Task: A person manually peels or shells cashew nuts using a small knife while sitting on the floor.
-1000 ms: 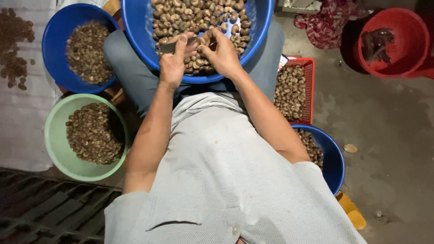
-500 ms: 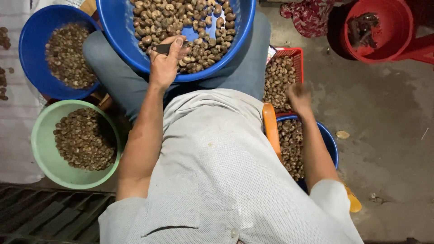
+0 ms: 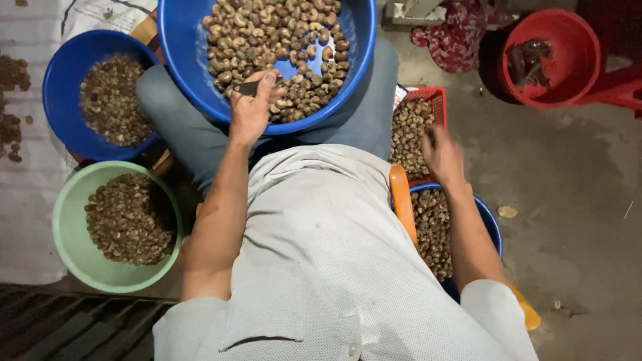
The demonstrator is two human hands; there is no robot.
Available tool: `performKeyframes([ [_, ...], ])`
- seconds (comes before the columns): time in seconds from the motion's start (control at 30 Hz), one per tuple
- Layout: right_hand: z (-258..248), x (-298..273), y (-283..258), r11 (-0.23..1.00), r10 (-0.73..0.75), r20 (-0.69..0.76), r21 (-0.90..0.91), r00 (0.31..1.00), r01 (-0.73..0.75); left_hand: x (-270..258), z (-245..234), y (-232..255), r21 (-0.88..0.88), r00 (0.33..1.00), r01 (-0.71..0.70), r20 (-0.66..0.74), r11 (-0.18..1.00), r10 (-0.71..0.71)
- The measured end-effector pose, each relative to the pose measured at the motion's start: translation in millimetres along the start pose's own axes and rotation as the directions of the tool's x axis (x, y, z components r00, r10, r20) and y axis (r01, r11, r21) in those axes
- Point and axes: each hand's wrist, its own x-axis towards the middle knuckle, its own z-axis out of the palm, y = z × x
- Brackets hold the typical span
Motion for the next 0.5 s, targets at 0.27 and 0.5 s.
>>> performKeyframes([
  [0.27,-27.7,160.1,-241.1,0.686,-0.658,-0.318,0.121,0.683,0.718,-0.8,8.4,-3.1,-0.074,0.976,0.152,-0.146,0.986,-0.161],
  [0.5,177.5,254.4,-205.5,0.762,-0.486,0.15,-0.409,0.861,0.502,-4.1,12.8,3.4,-0.035,0.99,0.061,-0.128,0.998,-0.065],
])
